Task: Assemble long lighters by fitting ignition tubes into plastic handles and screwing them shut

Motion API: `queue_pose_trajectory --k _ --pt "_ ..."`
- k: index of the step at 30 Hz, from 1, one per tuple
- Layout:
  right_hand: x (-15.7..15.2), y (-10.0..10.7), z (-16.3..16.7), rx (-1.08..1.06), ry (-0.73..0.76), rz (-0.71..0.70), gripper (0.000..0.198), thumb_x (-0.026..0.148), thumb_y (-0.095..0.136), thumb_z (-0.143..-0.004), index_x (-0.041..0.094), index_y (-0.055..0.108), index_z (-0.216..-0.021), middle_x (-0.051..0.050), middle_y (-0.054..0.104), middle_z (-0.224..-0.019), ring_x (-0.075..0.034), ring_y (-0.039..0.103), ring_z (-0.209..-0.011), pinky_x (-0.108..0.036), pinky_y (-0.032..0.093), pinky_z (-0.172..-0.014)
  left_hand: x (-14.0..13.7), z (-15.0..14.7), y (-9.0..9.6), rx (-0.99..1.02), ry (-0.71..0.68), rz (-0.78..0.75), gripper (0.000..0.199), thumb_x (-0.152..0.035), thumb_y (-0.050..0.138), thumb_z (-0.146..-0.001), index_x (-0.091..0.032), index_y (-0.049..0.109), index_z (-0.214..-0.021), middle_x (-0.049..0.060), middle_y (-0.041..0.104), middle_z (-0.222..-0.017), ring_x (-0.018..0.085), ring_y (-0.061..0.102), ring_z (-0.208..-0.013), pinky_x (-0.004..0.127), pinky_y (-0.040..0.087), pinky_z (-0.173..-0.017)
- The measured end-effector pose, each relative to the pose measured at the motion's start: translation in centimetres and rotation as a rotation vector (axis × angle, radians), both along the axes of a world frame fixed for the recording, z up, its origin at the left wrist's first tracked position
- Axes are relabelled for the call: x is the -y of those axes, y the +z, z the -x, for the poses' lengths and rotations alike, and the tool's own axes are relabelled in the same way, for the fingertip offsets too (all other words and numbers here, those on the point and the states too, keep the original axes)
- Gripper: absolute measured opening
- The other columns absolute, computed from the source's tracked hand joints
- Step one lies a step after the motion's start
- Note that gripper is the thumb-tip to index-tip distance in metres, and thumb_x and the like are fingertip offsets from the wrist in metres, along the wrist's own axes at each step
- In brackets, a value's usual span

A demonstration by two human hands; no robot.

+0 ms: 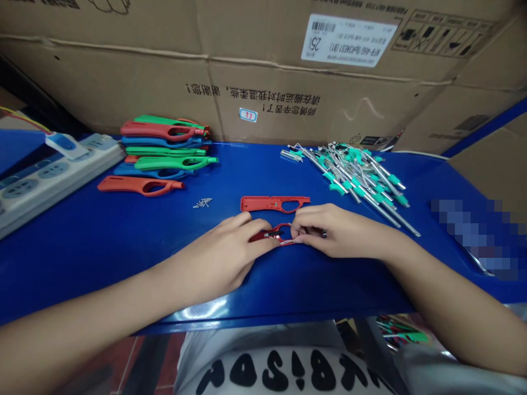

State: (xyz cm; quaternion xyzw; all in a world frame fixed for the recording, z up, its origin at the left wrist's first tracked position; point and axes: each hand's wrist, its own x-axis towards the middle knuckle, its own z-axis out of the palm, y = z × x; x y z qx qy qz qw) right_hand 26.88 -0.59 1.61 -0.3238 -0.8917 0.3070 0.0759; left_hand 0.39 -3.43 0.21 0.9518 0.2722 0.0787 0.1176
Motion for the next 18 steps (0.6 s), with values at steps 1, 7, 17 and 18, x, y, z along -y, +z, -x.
queue_pose_trajectory --k 1,7,17,18 --pt "0.05 0.01 0.03 0.006 -0.018 0.005 0.01 0.013 0.056 -0.094 0.017 0.064 -0.09 0.001 0.063 -0.085 -0.009 0.051 -0.067 -0.023 0.039 -0.063 0.02 -0.04 0.03 -0.008 -0.006 -0.006 0.044 -0.009 0.051 -0.095 -0.023 0.06 -0.136 0.01 0.059 -0.126 0.028 0.052 -0.112 0.045 0.051 -0.097" --pt "0.09 0.11 -0.25 -0.004 -0.006 0.048 0.014 0.008 0.056 -0.089 0.018 0.065 -0.087 0.001 0.065 -0.086 -0.01 0.054 -0.07 -0.022 0.038 -0.06 0.3 -0.16 0.26 -0.027 -0.014 -0.015 0.044 -0.008 0.051 -0.094 -0.022 0.061 -0.135 0.011 0.06 -0.124 0.028 0.052 -0.11 0.044 0.052 -0.096" --pt "-0.19 -0.5 0.06 -0.062 -0.033 0.039 0.007 0.015 0.064 -0.091 0.018 0.06 -0.087 0.005 0.053 -0.072 -0.008 0.043 -0.06 -0.021 0.035 -0.057 0.17 -0.15 0.24 -0.051 -0.02 -0.019 0.047 -0.005 0.051 -0.092 -0.021 0.061 -0.134 0.012 0.06 -0.123 0.028 0.053 -0.11 0.044 0.052 -0.094" --pt "-0.25 -0.53 -0.02 -0.062 -0.032 0.031 0.007 0.015 0.064 -0.091 0.018 0.06 -0.086 0.005 0.054 -0.072 -0.008 0.043 -0.061 -0.021 0.035 -0.057 0.18 -0.16 0.22 -0.053 -0.022 -0.019 0.047 -0.005 0.051 -0.091 -0.021 0.061 -0.135 0.012 0.06 -0.124 0.029 0.053 -0.111 0.044 0.052 -0.094"
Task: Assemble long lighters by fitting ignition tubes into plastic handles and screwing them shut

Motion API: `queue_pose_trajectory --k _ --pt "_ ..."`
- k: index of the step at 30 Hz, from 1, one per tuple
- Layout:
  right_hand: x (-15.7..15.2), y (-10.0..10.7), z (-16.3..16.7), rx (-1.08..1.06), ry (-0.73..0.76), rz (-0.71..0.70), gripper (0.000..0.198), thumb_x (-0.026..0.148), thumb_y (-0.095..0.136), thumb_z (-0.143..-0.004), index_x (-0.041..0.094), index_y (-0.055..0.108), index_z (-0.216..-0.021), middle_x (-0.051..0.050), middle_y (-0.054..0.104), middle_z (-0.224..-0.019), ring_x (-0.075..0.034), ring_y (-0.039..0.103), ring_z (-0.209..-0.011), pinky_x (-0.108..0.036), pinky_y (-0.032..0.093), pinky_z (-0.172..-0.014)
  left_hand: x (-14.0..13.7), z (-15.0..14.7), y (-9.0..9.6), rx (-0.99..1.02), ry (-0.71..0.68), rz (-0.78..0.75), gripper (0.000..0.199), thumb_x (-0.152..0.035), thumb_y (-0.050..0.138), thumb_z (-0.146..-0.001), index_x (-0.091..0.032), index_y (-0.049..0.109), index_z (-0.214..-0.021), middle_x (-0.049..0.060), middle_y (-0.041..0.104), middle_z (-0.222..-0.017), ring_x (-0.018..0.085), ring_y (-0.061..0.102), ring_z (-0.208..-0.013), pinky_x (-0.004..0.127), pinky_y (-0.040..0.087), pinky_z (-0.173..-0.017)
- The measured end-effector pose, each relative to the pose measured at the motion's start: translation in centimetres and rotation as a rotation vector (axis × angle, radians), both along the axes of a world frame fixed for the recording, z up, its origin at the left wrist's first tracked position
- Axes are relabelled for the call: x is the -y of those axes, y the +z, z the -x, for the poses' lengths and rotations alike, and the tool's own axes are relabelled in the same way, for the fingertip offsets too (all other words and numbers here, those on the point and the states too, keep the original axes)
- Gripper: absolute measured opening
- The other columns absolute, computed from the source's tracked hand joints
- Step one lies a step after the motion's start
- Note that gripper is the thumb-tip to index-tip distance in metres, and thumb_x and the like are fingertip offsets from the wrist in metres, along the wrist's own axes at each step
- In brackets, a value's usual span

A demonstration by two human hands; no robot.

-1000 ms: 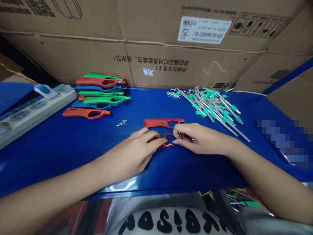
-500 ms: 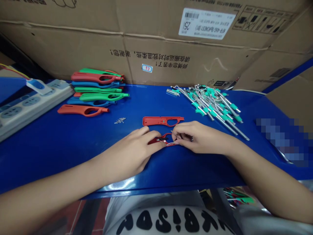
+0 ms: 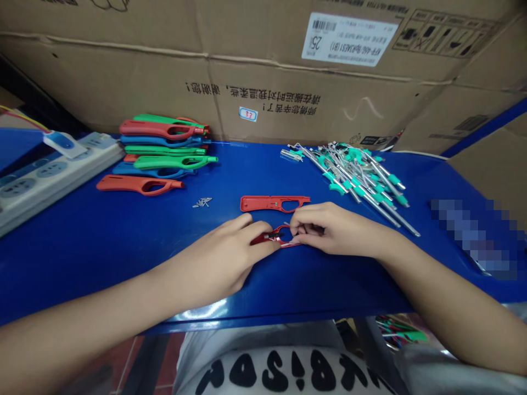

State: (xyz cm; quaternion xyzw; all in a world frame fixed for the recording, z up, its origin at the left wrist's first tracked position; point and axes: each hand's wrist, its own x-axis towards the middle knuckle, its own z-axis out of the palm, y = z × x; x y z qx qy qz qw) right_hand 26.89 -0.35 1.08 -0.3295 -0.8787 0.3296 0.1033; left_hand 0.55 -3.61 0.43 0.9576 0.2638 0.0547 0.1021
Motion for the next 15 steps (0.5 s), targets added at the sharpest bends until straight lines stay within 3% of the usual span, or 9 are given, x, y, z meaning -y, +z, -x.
queue_pose_trajectory --k 15 --pt "-0.03 0.19 -0.21 0.032 0.012 -0.041 0.01 0.011 0.063 -0.091 0.017 0.061 -0.082 0.001 0.062 -0.082 -0.01 0.053 -0.07 -0.022 0.039 -0.063 0.3 -0.02 -0.05 -0.029 0.007 -0.015 0.047 -0.005 0.053 -0.089 -0.02 0.062 -0.132 0.012 0.059 -0.126 0.029 0.052 -0.11 0.045 0.053 -0.093"
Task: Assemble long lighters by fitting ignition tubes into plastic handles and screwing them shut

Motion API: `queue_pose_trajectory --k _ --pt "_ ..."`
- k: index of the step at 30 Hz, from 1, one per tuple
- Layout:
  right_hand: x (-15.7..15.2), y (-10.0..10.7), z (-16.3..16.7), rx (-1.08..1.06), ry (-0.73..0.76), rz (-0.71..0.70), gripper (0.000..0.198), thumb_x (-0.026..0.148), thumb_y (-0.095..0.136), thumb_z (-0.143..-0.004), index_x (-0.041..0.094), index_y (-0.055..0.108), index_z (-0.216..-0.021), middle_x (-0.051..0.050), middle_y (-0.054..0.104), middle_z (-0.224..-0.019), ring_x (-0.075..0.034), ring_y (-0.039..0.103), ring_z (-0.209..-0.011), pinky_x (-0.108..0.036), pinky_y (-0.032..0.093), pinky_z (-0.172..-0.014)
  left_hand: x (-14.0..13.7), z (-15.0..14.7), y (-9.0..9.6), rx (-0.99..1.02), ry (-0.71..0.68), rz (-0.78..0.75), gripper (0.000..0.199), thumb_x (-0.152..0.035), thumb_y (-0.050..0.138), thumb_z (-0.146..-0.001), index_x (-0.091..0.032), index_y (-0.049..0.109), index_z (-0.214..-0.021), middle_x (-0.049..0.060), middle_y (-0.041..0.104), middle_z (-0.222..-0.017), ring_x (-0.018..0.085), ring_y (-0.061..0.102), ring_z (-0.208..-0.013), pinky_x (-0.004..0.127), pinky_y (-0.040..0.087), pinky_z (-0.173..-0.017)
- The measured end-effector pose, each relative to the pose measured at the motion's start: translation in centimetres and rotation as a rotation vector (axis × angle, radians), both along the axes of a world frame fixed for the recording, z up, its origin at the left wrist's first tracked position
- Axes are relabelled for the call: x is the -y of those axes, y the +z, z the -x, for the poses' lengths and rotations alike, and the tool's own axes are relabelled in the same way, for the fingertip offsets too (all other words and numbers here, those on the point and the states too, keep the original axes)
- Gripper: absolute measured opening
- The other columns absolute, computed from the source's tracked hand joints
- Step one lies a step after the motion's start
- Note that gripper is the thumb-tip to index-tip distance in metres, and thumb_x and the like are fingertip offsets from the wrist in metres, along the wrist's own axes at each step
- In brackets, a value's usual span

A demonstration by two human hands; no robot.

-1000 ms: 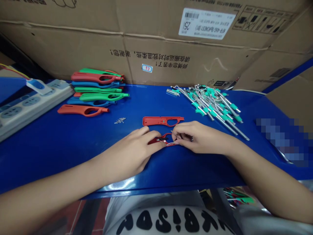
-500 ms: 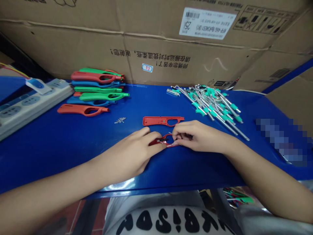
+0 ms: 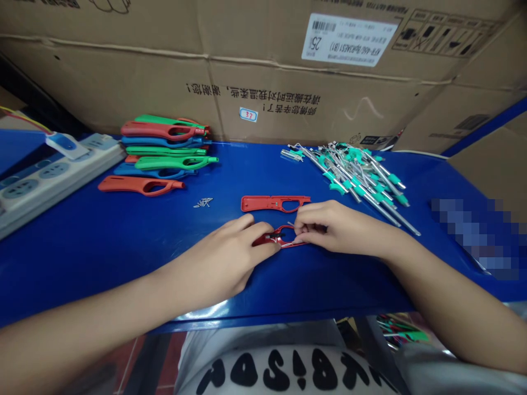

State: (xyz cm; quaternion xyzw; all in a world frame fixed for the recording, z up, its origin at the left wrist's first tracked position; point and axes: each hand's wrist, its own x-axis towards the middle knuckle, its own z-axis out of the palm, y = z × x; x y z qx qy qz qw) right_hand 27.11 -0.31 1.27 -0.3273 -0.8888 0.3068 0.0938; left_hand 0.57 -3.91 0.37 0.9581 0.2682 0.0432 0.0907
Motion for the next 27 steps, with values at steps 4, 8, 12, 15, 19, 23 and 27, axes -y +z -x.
queue_pose_trajectory --k 4,8,12,15,19,23,27 --pt "-0.02 0.1 -0.08 0.011 0.007 0.007 0.01 0.01 0.062 -0.09 0.017 0.061 -0.082 0.0 0.063 -0.084 -0.011 0.054 -0.071 -0.023 0.038 -0.063 0.03 0.03 0.03 -0.001 -0.003 -0.008 0.048 -0.006 0.053 -0.089 -0.021 0.061 -0.134 0.012 0.058 -0.127 0.029 0.052 -0.11 0.046 0.053 -0.093" --pt "0.15 0.1 0.06 0.025 -0.006 -0.018 0.011 0.015 0.063 -0.091 0.017 0.06 -0.081 -0.001 0.062 -0.081 -0.011 0.051 -0.068 -0.024 0.037 -0.062 0.08 -0.11 0.07 0.013 0.008 0.004 0.046 -0.006 0.052 -0.09 -0.02 0.061 -0.133 0.012 0.059 -0.126 0.029 0.052 -0.111 0.046 0.052 -0.093" --pt "0.21 0.09 0.18 0.044 -0.032 -0.043 0.018 0.022 0.067 -0.092 0.018 0.057 -0.077 0.001 0.057 -0.075 -0.01 0.047 -0.063 -0.023 0.035 -0.059 0.18 -0.31 0.08 0.031 0.033 0.029 0.055 -0.005 0.052 -0.09 -0.022 0.054 -0.141 0.011 0.058 -0.129 0.029 0.051 -0.111 0.046 0.051 -0.095" --pt "0.07 0.09 0.13 0.034 -0.026 -0.023 0.018 0.021 0.067 -0.092 0.017 0.057 -0.077 0.003 0.055 -0.072 -0.009 0.047 -0.063 -0.022 0.035 -0.058 0.23 -0.3 0.03 0.014 0.022 0.028 0.063 -0.004 0.052 -0.088 -0.026 0.049 -0.147 0.011 0.055 -0.135 0.03 0.05 -0.115 0.047 0.05 -0.097" --pt "-0.15 0.37 -0.2 0.014 -0.016 0.03 0.013 0.018 0.063 -0.092 0.017 0.06 -0.079 0.001 0.06 -0.077 -0.01 0.052 -0.066 -0.022 0.038 -0.061 0.25 -0.2 0.0 -0.025 0.011 0.019 0.066 -0.005 0.052 -0.088 -0.028 0.048 -0.149 0.012 0.052 -0.137 0.031 0.049 -0.115 0.048 0.051 -0.096" --pt "-0.11 0.8 -0.4 0.032 -0.008 0.045 0.009 0.014 0.06 -0.091 0.017 0.063 -0.083 -0.001 0.063 -0.083 -0.011 0.055 -0.069 -0.023 0.039 -0.062 0.29 -0.21 0.01 -0.059 0.001 0.004 0.069 -0.005 0.053 -0.087 -0.027 0.045 -0.151 0.013 0.051 -0.139 0.032 0.048 -0.114 0.049 0.051 -0.095" --pt "0.0 0.79 -0.22 0.061 0.009 0.0 0.011 0.012 0.059 -0.09 0.017 0.063 -0.082 -0.002 0.063 -0.082 -0.012 0.055 -0.07 -0.024 0.039 -0.063 0.3 -0.27 -0.06 -0.072 -0.006 -0.02 0.07 -0.006 0.053 -0.085 -0.026 0.045 -0.152 0.014 0.05 -0.14 0.033 0.048 -0.115 0.049 0.051 -0.094"
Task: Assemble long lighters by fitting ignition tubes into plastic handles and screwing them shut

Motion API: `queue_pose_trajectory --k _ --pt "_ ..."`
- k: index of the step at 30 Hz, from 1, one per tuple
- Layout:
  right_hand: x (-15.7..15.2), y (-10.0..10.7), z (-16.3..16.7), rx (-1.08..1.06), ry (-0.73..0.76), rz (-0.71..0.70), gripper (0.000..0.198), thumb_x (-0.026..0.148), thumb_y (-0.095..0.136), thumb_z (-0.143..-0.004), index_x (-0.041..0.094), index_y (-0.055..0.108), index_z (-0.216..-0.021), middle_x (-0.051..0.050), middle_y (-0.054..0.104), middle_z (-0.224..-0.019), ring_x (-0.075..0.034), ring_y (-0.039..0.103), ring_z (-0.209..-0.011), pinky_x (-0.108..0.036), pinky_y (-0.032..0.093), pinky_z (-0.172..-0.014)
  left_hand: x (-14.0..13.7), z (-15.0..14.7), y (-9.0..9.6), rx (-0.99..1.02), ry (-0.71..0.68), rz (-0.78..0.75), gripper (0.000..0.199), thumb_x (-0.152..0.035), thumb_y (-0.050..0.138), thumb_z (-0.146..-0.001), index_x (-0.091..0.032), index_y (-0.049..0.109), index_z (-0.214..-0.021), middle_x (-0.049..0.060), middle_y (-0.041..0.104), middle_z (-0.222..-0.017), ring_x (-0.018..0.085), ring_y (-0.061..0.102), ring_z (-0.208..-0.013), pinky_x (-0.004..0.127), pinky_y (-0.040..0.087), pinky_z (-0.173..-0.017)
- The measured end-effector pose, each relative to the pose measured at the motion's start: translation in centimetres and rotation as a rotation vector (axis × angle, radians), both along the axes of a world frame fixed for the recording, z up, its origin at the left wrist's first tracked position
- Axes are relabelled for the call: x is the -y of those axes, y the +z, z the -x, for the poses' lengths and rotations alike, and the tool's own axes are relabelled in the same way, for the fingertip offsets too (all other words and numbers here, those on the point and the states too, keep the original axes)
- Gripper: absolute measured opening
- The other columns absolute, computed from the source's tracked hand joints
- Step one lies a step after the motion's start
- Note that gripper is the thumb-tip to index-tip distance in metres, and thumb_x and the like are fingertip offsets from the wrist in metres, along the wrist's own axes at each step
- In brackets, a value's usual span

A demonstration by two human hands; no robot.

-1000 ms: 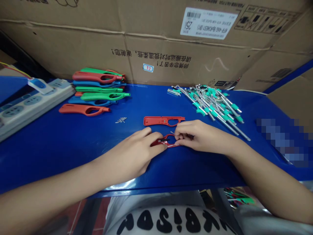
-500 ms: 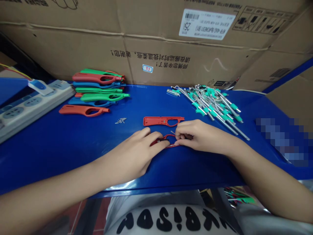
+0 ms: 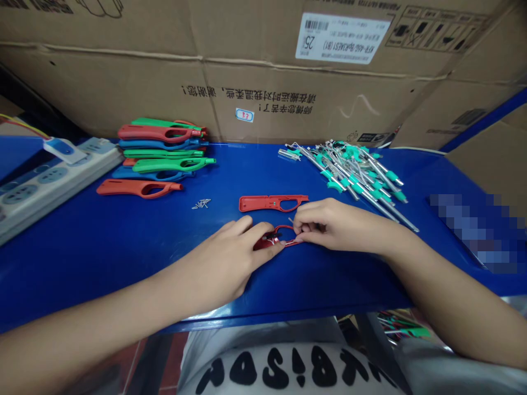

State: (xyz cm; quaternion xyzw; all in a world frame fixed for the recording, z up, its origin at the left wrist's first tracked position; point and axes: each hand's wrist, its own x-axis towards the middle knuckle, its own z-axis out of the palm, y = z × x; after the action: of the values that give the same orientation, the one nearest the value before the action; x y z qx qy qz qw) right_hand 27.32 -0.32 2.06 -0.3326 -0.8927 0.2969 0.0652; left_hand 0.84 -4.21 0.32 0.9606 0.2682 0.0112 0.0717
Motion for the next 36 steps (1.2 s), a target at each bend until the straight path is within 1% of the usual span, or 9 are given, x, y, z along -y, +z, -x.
queue_pose_trajectory --k 7,11,14,18,21,27,29,33,36 --pt "0.0 -0.1 0.0 0.002 0.008 -0.018 0.014 0.01 0.057 -0.091 0.018 0.062 -0.082 -0.003 0.064 -0.085 -0.014 0.057 -0.076 -0.026 0.041 -0.068 0.2 0.0 0.0 -0.026 0.0 -0.039 0.074 -0.006 0.057 -0.082 -0.026 0.045 -0.152 0.014 0.051 -0.139 0.033 0.049 -0.114 0.048 0.05 -0.093" --pt "0.1 -0.1 0.2 0.011 0.015 -0.039 0.013 0.011 0.059 -0.091 0.017 0.06 -0.079 -0.001 0.06 -0.08 -0.012 0.052 -0.069 -0.025 0.038 -0.064 0.3 -0.1 -0.1 -0.037 -0.001 -0.068 0.072 -0.006 0.057 -0.082 -0.024 0.046 -0.151 0.015 0.053 -0.138 0.034 0.05 -0.113 0.048 0.051 -0.091" --pt "0.2 -0.2 0.3 0.034 0.016 -0.051 0.013 0.011 0.059 -0.091 0.017 0.059 -0.079 -0.001 0.059 -0.081 -0.012 0.05 -0.069 -0.024 0.037 -0.063 0.3 -0.2 0.0 -0.049 -0.004 -0.075 0.071 -0.007 0.057 -0.083 -0.023 0.045 -0.152 0.015 0.052 -0.139 0.035 0.05 -0.113 0.048 0.051 -0.091" --pt "0.3 -0.2 0.2 0.034 0.005 -0.029 0.012 0.012 0.058 -0.092 0.017 0.06 -0.081 -0.002 0.062 -0.085 -0.012 0.053 -0.072 -0.024 0.038 -0.065 0.2 -0.1 0.0 -0.045 -0.003 -0.057 0.071 -0.006 0.056 -0.084 -0.024 0.045 -0.152 0.014 0.052 -0.139 0.033 0.049 -0.115 0.047 0.051 -0.093" --pt "0.3 -0.1 0.1 0.02 0.005 -0.014 0.014 0.011 0.057 -0.092 0.017 0.059 -0.08 -0.002 0.062 -0.084 -0.013 0.054 -0.072 -0.025 0.037 -0.064 0.2 -0.1 0.1 -0.028 -0.003 -0.062 0.074 -0.005 0.056 -0.082 -0.026 0.045 -0.152 0.013 0.053 -0.139 0.032 0.05 -0.114 0.046 0.051 -0.093" --pt "0.2 0.0 0.3 0.053 -0.008 -0.033 0.013 0.014 0.058 -0.093 0.017 0.06 -0.08 -0.003 0.063 -0.085 -0.014 0.055 -0.075 -0.026 0.038 -0.066 0.3 -0.1 0.0 -0.004 -0.002 -0.064 0.077 -0.002 0.055 -0.08 -0.026 0.045 -0.152 0.013 0.052 -0.141 0.033 0.05 -0.114 0.047 0.052 -0.093" --pt "0.1 0.1 0.1 0.046 -0.008 -0.033 0.013 0.014 0.058 -0.093 0.018 0.059 -0.08 -0.003 0.063 -0.085 -0.014 0.055 -0.074 -0.026 0.038 -0.066 0.0 0.0 -0.2 0.016 0.0 -0.085 0.075 0.0 0.052 -0.082 -0.025 0.044 -0.153 0.013 0.051 -0.145 0.032 0.05 -0.113 0.047 0.052 -0.093" --pt "0.0 0.5 -0.5 0.012 -0.002 -0.026 0.011 0.012 0.059 -0.091 0.017 0.06 -0.082 0.0 0.058 -0.081 -0.012 0.051 -0.069 -0.024 0.038 -0.064 -0.8 0.1 -0.9 0.108 -0.034 -0.122 0.06 -0.003 0.045 -0.093 -0.018 0.046 -0.151 0.011 0.055 -0.149 0.03 0.053 -0.112 0.048 0.052 -0.096" --pt "0.1 0.9 -0.7 0.009 0.046 -0.008 0.004 0.014 0.062 -0.088 0.017 0.063 -0.087 -0.001 0.06 -0.086 -0.011 0.052 -0.071 -0.024 0.04 -0.064 -1.2 0.2 -1.1 0.178 -0.063 -0.104 0.053 -0.007 0.044 -0.098 -0.017 0.047 -0.15 0.009 0.058 -0.148 0.027 0.056 -0.11 0.043 0.054 -0.094"
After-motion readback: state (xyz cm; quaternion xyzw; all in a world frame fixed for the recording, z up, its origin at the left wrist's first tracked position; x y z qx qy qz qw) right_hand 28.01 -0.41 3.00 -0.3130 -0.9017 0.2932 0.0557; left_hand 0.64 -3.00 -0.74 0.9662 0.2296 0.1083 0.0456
